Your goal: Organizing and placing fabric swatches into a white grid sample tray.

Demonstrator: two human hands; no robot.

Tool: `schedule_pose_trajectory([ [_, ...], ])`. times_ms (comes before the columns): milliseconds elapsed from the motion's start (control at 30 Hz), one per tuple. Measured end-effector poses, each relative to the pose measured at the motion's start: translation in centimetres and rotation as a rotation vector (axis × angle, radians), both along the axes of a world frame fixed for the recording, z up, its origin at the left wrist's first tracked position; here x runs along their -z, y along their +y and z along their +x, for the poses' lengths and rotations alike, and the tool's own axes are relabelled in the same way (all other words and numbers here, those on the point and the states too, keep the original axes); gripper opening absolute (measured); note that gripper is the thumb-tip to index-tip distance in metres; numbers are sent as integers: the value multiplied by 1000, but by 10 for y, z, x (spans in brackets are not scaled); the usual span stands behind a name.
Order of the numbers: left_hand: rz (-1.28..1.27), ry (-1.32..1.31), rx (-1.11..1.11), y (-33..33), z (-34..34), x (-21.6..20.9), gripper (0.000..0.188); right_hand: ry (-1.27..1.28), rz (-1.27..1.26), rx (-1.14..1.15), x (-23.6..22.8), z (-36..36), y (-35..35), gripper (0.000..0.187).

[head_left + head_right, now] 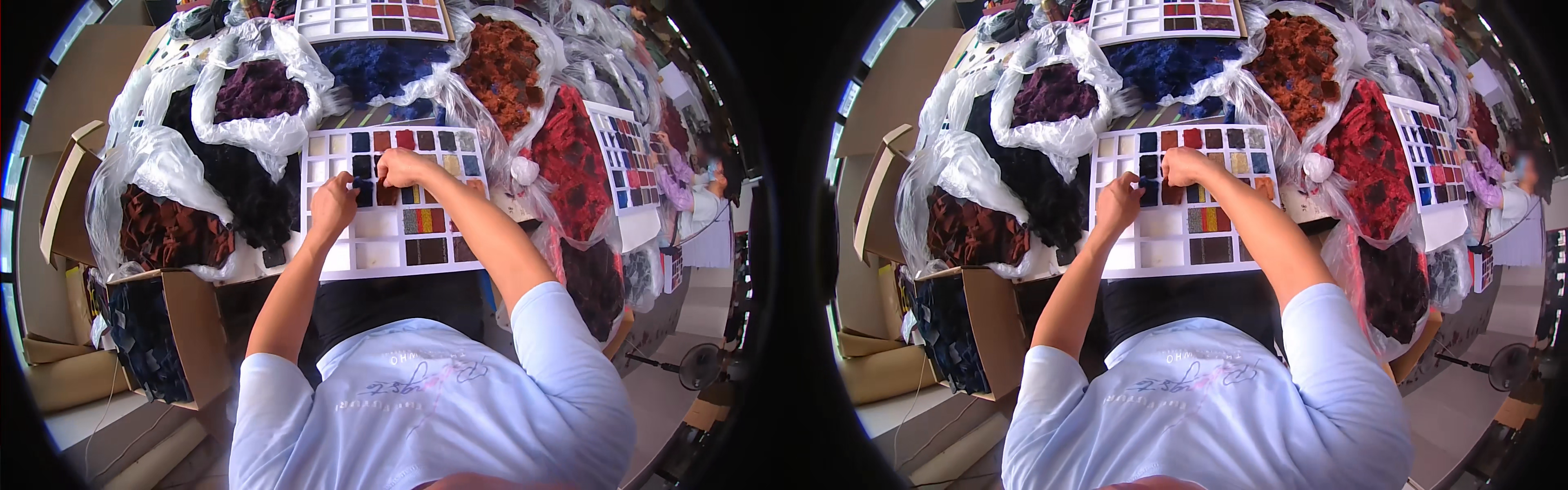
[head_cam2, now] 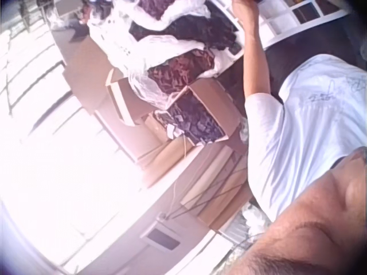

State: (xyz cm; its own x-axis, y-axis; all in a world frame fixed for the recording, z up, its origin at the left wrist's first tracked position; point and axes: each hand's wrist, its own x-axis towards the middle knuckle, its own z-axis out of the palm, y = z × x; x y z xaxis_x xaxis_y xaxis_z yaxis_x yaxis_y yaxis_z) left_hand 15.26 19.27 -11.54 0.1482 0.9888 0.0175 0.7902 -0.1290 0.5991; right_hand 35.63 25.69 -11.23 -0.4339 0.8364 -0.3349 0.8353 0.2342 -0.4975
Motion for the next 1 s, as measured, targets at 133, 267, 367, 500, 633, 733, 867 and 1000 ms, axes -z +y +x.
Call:
schedule_pose_trajectory([
  [133,-93,-8,303,0,-35,-17,32,11,206,-85,-10,-17,-34,19],
  [267,-60,98,416,9,-34,-28,26,32,393,-173,-10,-8,-66,11],
  [367,16,141,539,21,-26,-28,24,-36,466,-185,-17,-4,-73,9],
  [500,91,183,688,29,-16,-27,12,-57,612,-51,-9,-4,-88,19],
  [633,56,311,745,53,-22,-38,14,-13,640,-6,3,-26,-73,22],
  [733,-6,336,778,64,-25,-46,16,92,666,5,19,-27,-65,18],
  [867,92,273,669,45,-41,-55,28,444,603,375,-1,36,-73,16],
  [1000,-20,104,188,-2,-61,-62,27,235,743,991,-13,204,-109,19],
])
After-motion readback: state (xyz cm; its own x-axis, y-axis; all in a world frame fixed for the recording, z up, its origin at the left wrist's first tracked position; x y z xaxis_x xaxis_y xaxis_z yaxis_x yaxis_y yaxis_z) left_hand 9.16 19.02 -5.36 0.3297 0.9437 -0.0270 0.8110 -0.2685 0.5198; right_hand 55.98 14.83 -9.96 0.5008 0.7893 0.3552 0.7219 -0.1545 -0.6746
